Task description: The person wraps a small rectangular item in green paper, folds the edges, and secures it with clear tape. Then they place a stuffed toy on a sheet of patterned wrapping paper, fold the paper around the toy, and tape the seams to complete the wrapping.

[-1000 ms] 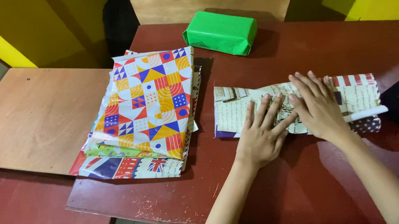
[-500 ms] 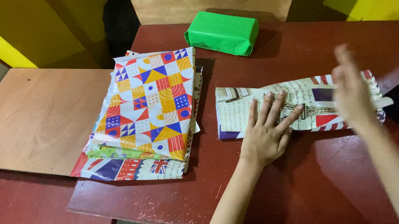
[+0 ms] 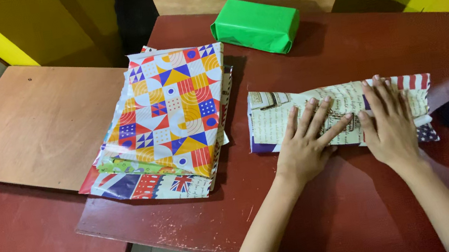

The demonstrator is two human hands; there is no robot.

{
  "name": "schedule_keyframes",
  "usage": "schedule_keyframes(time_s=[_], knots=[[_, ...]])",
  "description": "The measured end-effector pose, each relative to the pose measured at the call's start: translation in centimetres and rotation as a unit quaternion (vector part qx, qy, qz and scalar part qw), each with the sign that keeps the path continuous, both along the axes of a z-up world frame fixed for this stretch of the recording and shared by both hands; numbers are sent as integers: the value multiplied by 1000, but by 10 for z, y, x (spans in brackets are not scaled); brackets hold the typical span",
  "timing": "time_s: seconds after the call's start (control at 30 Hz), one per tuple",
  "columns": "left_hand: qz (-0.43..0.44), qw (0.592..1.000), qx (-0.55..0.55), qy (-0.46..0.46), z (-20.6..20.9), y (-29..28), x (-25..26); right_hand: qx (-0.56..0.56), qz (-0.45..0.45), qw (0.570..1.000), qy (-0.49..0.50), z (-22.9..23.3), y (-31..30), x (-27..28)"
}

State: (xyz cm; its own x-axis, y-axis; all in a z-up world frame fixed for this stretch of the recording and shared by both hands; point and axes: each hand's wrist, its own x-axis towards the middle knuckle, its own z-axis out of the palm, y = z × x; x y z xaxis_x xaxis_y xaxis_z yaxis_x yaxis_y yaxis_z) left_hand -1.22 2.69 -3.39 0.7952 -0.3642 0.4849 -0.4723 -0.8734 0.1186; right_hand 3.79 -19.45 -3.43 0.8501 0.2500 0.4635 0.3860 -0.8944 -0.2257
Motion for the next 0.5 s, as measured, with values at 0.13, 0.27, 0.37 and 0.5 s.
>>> schedule_keyframes(time_s=[0.13,0.27,0.37,0.5], knots=[[-3,1000,-6,9,-2,-1,8,10,4,1000,-8,0,3,3],[-10,999,-35,-4,-2,-4,11,2,-1,1000,-25,4,6,4],[-3,999,-37,-21,3,-6,11,-12,-33,997,-61,4,6,-4],[27,999,34,-2,14,-8,19,-11,-63,995,-74,7,-10,-16]])
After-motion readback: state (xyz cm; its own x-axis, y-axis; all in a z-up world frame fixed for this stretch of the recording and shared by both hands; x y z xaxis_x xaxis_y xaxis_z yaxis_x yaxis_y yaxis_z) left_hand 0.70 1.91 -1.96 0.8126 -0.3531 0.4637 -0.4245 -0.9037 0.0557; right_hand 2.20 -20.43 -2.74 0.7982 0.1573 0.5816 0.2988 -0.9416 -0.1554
